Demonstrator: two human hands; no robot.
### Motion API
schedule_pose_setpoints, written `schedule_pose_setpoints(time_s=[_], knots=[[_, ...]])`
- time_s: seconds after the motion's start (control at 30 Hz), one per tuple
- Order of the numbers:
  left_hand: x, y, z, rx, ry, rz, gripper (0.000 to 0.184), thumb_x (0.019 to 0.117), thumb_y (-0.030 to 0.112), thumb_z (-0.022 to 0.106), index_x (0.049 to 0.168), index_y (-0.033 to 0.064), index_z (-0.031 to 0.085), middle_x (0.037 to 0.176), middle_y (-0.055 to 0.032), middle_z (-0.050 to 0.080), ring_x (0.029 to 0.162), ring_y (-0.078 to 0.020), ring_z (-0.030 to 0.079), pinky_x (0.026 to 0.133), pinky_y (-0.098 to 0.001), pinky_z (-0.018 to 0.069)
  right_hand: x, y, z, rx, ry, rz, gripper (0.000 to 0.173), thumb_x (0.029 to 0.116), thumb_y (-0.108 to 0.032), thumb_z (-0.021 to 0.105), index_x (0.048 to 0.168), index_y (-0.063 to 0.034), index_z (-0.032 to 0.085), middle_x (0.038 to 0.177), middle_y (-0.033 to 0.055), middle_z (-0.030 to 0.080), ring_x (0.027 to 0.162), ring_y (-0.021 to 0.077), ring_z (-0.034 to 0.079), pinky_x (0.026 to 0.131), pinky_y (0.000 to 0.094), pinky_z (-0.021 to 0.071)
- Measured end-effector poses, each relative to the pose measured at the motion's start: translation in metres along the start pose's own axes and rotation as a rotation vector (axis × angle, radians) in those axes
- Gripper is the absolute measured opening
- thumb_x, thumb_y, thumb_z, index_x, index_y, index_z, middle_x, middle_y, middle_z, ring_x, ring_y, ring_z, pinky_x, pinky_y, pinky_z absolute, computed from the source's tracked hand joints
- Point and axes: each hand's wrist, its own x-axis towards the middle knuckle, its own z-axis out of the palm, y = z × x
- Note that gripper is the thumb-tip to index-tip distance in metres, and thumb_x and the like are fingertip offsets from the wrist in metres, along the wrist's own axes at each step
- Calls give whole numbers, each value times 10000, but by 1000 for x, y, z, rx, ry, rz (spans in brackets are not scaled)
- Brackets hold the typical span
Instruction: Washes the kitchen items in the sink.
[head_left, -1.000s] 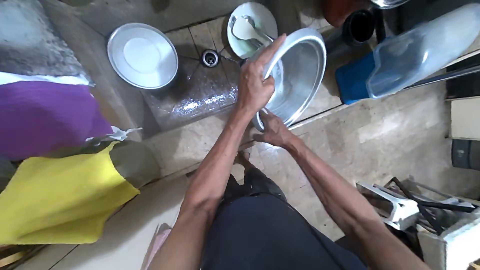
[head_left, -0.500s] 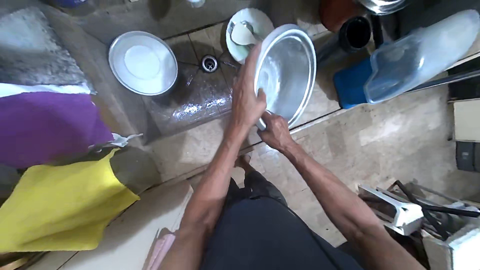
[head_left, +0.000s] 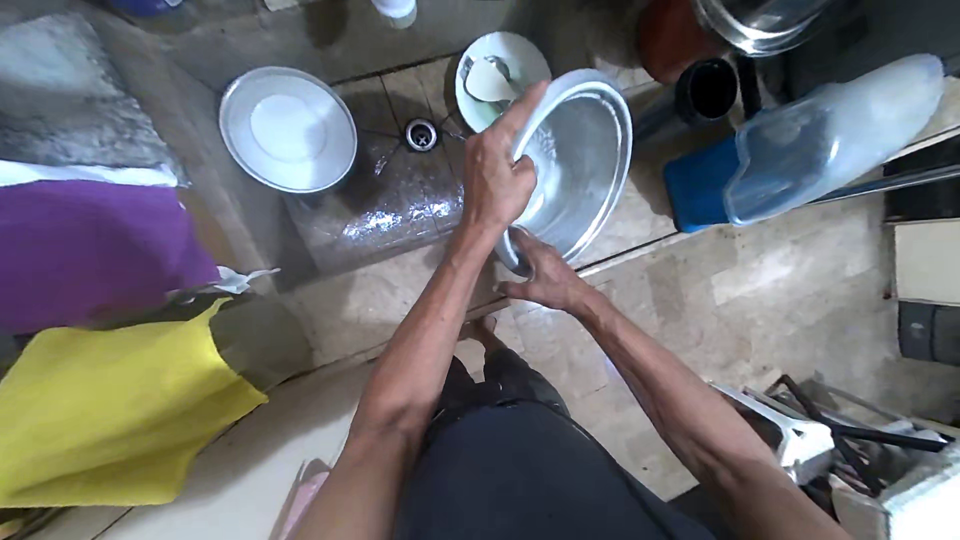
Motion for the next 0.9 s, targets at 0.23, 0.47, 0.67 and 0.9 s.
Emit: schedule_pose_setpoints(time_s=[0.23, 0.47, 0.67, 0.9], knots=[[47, 15, -10, 144, -308, -167, 777, 838, -42, 608, 1572, 131, 419, 1469, -94, 585, 1327, -228, 578, 1106, -439, 469, -5, 74, -44, -581, 49, -161, 541, 737, -152, 786, 1268, -116, 690, 1273, 205, 682, 1206, 439, 628, 1098, 623, 422], [-41, -13, 26, -122, 192, 87, 756, 792, -100, 571, 1527, -34, 404, 1542, -150, 502, 1444, -255, 459, 1200, -426, 393, 2, -26, 11, 72, 302, 96, 401, 830, -165, 795, 1176, -9, 665, 1019, 184, 696, 859, 331, 694, 739, 561, 570], [0, 2, -3, -5, 22, 180, 701, 775, -165, 503, 1446, 25, 572, 1426, -108, 625, 1330, -205, 588, 1138, -363, 453, 11, 73, -49, -651, -80, -28, 802, 705, -35, 847, 1453, -102, 567, 1517, 277, 477, 1416, 525, 403, 1190, 715, 221], [21, 1, -4, 15, -15, 113, 724, 749, -178, 534, 1454, -12, 543, 1533, -140, 519, 1428, -192, 491, 1181, -331, 415, 1, 10, -14, -62, 24, -78, 674, 822, -374, 811, 1393, -75, 611, 1323, 138, 664, 1213, 278, 639, 1084, 506, 479]])
